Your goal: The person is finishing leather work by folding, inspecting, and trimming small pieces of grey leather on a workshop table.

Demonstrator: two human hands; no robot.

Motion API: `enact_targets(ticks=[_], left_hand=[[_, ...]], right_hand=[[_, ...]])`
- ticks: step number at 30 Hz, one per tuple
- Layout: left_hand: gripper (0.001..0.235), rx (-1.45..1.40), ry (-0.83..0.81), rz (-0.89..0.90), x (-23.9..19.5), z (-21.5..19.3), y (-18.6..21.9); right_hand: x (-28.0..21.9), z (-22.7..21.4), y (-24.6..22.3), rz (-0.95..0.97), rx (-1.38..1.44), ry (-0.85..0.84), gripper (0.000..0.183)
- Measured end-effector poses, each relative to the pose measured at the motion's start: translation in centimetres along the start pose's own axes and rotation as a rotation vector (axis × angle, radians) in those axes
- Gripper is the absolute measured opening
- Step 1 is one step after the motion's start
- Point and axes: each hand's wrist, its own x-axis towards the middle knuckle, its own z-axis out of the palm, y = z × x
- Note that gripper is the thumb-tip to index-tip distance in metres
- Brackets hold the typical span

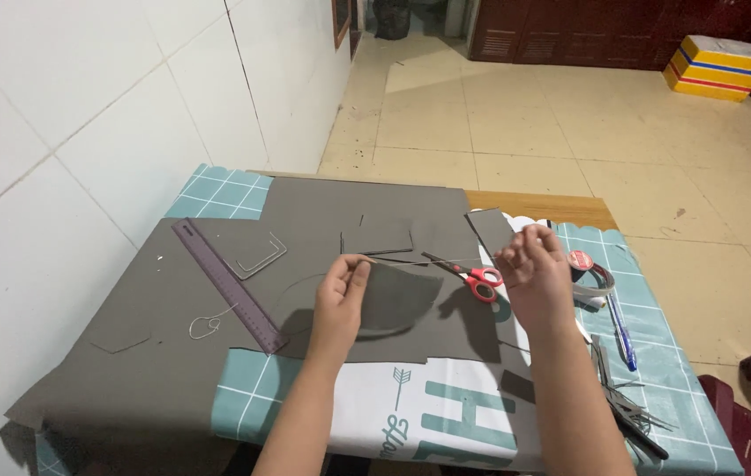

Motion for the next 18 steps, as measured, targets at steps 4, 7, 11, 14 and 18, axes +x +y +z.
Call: enact_targets(ticks=[4,7,11,14,18], left_hand=[[0.032,-0.001,0.000,-0.092,0.0,0.0,0.0],[0.032,0.136,0.029,-0.077,-0.2,-0.1,-0.3],[0.019,0.431,0.043,-0.028,-0.6,0.1,0.5],[0.023,0.516,0.016,-0.052,-1.0,0.3,1.3],[0.023,0.486,0.068,-0.019,0.1,0.2,-2.1]], right_hand=[[-0.4,1.2,1.1,0.104,-0.102,-0.101,0.013],[-1.9,3.0,0.9,0.177,-0.326,-0.160,0.020],[-4.0,4.5,-0.7,0.030,-0.680,-0.195,0.027],[-7.5,2.4,-3.7,-0.002,-0.839,-0.217,0.031],[-17.5,2.8,-10.6,0.920,-1.375,-0.725,0.025]])
